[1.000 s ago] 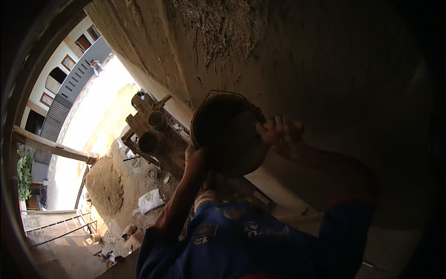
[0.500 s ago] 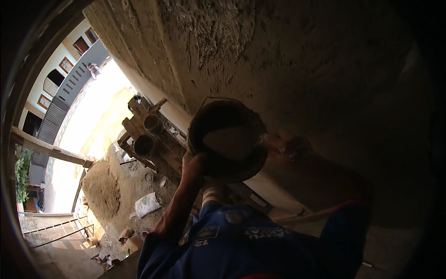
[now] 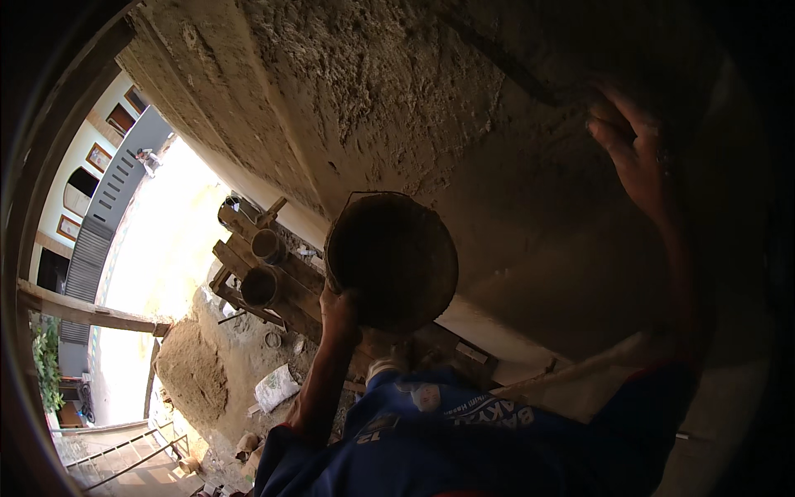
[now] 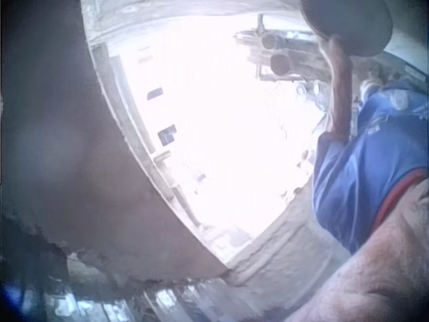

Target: The person uses a wooden straight edge to level a freshly plastered ceiling, then uses a trowel to apply and smooth plaster from a bucket onto a wall corner.

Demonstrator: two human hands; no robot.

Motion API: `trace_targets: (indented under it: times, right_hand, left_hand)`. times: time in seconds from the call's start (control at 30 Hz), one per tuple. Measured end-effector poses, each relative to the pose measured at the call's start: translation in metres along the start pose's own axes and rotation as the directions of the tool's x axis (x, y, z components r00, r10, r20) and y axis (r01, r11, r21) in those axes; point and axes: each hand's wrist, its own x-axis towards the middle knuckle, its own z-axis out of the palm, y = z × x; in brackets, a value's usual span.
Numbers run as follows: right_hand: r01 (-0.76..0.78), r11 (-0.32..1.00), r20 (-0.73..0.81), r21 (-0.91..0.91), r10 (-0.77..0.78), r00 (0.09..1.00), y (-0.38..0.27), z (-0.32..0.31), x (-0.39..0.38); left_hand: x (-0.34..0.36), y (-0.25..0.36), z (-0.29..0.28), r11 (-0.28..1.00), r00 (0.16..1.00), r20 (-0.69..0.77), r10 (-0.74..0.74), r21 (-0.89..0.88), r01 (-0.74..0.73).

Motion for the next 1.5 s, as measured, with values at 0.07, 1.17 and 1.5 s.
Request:
trace_targets:
  times: [0.07, 1.17, 1.5]
  right_hand:
    - [-0.031, 0.999, 0.249, -0.042, 0.040, 0.968, -0.004, 0.004, -0.028]
    - [-0.341, 0.927, 0.874, 0.159, 0.029, 0.485, 0.015, 0.148, -0.115]
    - [-0.012, 0.994, 0.361, -0.112, 0.053, 0.931, 0.029, 0.070, -0.067]
  left_hand:
    - [-0.001, -0.002, 0.002, 0.999, 0.999, -0.035, -0.033, -0.018, 0.033]
    - [-0.065, -0.110, -0.010, 0.974, 0.971, -0.238, 0.017, -0.216, -0.070]
    - [-0.085, -0.108, -0.024, 0.971, 0.954, -0.297, -0.037, -0.237, -0.036]
